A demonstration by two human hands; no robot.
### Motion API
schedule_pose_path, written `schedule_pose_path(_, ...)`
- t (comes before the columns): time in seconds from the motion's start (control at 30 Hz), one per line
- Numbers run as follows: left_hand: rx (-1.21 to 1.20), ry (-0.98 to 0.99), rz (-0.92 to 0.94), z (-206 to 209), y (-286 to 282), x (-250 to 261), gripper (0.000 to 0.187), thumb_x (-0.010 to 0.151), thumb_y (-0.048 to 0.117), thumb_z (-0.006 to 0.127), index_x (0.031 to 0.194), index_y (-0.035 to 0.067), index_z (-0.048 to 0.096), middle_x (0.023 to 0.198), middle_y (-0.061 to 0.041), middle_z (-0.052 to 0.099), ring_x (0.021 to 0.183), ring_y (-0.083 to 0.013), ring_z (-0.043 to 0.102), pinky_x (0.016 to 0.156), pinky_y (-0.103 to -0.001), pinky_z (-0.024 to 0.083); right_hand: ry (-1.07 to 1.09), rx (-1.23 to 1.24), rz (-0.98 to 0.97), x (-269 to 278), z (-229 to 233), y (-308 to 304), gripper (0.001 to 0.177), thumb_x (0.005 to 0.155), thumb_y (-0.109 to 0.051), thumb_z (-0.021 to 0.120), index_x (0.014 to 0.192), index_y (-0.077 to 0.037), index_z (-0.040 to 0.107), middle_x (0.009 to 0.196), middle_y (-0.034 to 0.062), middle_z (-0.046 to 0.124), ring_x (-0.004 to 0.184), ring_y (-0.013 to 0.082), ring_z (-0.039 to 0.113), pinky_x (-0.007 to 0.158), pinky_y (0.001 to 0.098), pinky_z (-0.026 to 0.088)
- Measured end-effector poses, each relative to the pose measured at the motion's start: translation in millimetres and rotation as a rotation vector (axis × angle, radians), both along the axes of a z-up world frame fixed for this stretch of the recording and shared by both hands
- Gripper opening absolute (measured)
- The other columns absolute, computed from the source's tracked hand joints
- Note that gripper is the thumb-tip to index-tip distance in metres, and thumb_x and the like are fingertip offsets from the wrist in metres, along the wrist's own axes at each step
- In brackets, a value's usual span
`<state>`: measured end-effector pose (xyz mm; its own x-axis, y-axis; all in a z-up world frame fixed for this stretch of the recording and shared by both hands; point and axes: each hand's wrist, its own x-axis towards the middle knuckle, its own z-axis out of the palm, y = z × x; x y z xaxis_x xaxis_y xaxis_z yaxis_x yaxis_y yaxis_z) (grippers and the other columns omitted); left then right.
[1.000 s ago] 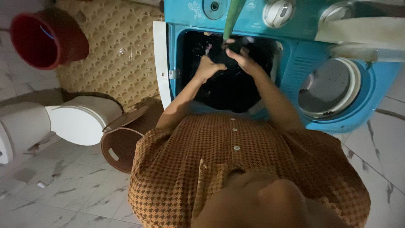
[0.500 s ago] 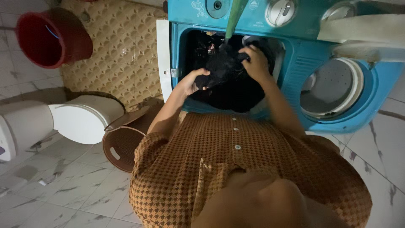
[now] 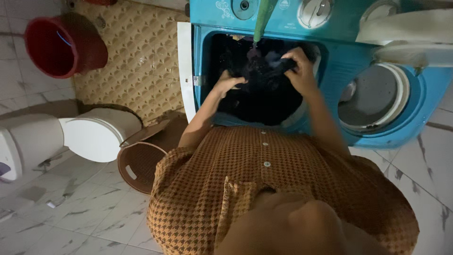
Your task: The person washes clothes by hand in a twin-tub washing machine. They add detergent, agitate and rinse various garments in the wash tub, then transfer them to the spin tub. The process is repeated for multiple items.
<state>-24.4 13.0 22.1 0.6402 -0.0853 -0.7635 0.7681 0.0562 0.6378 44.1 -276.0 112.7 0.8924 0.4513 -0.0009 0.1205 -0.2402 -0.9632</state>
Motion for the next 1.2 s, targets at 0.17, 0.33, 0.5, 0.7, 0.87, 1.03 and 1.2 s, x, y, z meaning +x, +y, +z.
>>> schedule_pose_path(0.17,-0.085,-0.246,-0.001,-12.3,-44.6,5.8,0.07,0.066,0.016,0.096,0.124,0.001,0.058,0.118,-0.012,0.07,0.108,-0.021,0.067,0.093,-0.034,0.055,0.19,0.193,0.106,-9.3,4.4,18.6,0.045,0.083,0.006,0.068,0.123,-0.005,0.052,0.122,0.0031,0.053,0.118,0.0151,0.053,0.103,0.0304,0.045)
schedule_pose_path(0.33,0.128,-0.382,0.173,-56.4,-62.2,1.5,0.058,0.067,0.019,0.09,0.117,-0.001,0.069,0.111,-0.012,0.075,0.099,-0.022,0.071,0.092,-0.037,0.059,0.424,0.288,-0.098,-20.7,-14.2,11.8,0.037,0.094,-0.002,0.072,0.127,-0.006,0.055,0.114,0.0053,0.055,0.106,0.017,0.057,0.093,0.0308,0.053)
schedule_pose_path(0.5,0.136,-0.06,0.339,-86.7,-46.1,10.1,0.046,0.079,0.032,0.08,0.109,-0.001,0.073,0.109,-0.013,0.076,0.1,-0.0231,0.071,0.093,-0.038,0.055,0.247,-0.196,-0.366,-21.9,-70.5,-4.0,0.046,0.108,-0.016,0.066,0.148,-0.002,0.046,0.137,0.0209,0.045,0.125,0.0276,0.05,0.1,0.0336,0.054)
schedule_pose_path(0.7,-0.276,-0.055,0.532,-106.5,-43.4,55.7,0.04,0.087,0.036,0.063,0.106,0.002,0.074,0.102,-0.012,0.073,0.096,-0.0249,0.069,0.089,-0.037,0.054,-0.02,-0.244,-0.191,-29.2,-89.7,32.1,0.078,0.102,-0.018,0.073,0.16,0.0,0.024,0.164,0.0265,0.03,0.153,0.0374,0.029,0.125,0.0464,0.022)
schedule_pose_path(0.87,-0.537,0.002,0.593,-102.9,-44.2,52.2,0.043,0.09,0.04,0.064,0.118,0.008,0.069,0.115,-0.013,0.068,0.107,-0.0301,0.065,0.097,-0.043,0.051,0.202,0.196,-0.17,-17.1,-86.0,74.4,0.059,0.105,-0.015,0.069,0.154,-0.003,0.038,0.154,0.0204,0.047,0.145,0.0356,0.043,0.123,0.042,0.033)
schedule_pose_path(1.03,-0.205,0.05,0.545,-84.0,-45.8,44.8,0.084,0.091,0.052,0.061,0.156,0.007,0.032,0.152,-0.014,0.047,0.138,-0.0277,0.048,0.113,-0.042,0.037,-0.039,-0.139,-0.26,-9.3,-88.0,88.4,0.046,0.097,-0.016,0.08,0.134,-0.001,0.058,0.134,0.0174,0.064,0.128,0.0343,0.063,0.109,0.0425,0.051)
schedule_pose_path(1.2,-0.026,-0.106,0.601,-19.9,-61.5,43.3,0.109,0.087,0.039,0.079,0.16,0.006,0.005,0.151,-0.022,0.038,0.133,-0.0297,0.047,0.111,-0.043,0.04,-0.285,-0.245,-0.019,-23.6,-66.8,84.9,0.091,0.081,-0.017,0.09,0.152,-0.001,0.035,0.148,0.0268,0.046,0.136,0.0483,0.046,0.111,0.0517,0.043)
